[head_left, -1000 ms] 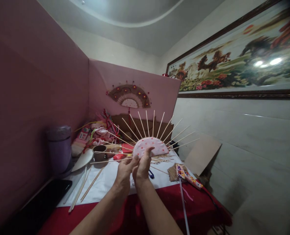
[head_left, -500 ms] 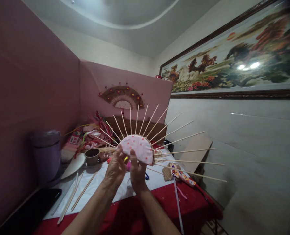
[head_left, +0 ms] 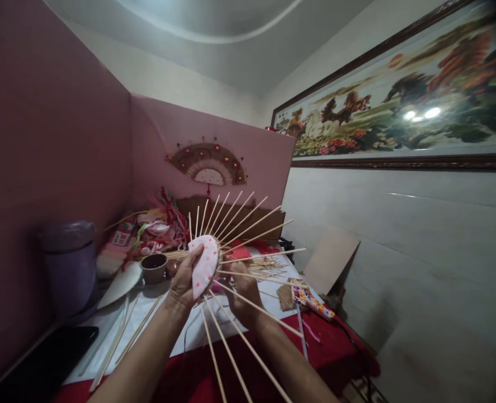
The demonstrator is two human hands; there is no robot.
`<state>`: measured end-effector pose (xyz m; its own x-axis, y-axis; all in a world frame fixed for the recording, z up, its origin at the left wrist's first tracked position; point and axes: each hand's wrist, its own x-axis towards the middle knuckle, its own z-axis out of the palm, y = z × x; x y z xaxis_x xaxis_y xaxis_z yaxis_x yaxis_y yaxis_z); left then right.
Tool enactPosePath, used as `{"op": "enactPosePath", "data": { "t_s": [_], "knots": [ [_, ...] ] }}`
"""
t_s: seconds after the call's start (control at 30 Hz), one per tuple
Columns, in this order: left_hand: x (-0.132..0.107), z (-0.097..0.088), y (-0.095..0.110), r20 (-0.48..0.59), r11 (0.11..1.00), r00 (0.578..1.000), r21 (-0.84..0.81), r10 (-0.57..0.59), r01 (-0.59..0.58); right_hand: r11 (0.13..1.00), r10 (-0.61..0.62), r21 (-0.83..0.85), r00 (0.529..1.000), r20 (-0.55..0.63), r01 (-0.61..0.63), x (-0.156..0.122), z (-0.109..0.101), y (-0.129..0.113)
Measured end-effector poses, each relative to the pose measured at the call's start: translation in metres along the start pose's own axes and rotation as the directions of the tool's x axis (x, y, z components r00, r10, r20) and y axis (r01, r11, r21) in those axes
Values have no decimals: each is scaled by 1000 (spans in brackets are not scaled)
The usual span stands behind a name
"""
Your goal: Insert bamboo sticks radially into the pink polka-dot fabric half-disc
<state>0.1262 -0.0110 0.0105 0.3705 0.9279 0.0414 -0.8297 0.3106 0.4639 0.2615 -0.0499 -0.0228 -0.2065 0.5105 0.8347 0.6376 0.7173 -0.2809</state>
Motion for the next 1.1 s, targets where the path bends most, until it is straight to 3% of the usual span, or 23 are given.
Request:
{"op": "enactPosePath", "data": {
  "t_s": [0.13, 0.23, 0.4, 0.57, 0.7, 0.83, 0.97, 1.1],
  "knots": [
    [-1, -1, 4, -19, 1000, 1000, -3, -11, 11, 953, 178, 248, 984, 5, -173, 3, -5, 10],
    [0, 0, 11, -19, 1000, 1000, 17, 9, -8, 924, 205, 324, 978, 28, -203, 11, -6, 7],
    [1, -10, 21, 1, 999, 1000, 35, 27, -27, 922, 204, 328, 978, 40, -206, 19, -8, 7],
    [-4, -27, 17, 9, 1000, 1000, -8, 17, -17, 942, 239, 226, 969, 65, -247, 11, -3, 13],
    [-12, -33, 10, -67, 999, 998, 32, -9, 11, 917, 319, 230, 945, 73, -327, 6, 5, 13],
    [-16, -34, 8, -102, 996, 995, 82, -12, 21, 825, 417, 390, 906, 68, -409, 8, 8, 16],
    [-15, -34, 9, -21, 996, 999, 89, 25, -23, 671, 457, 555, 863, 214, -492, 13, 3, 21],
    [-13, -35, 9, -6, 994, 1000, 106, 20, -20, 552, 513, 590, 798, 316, -589, 12, -2, 24]
  ]
}}
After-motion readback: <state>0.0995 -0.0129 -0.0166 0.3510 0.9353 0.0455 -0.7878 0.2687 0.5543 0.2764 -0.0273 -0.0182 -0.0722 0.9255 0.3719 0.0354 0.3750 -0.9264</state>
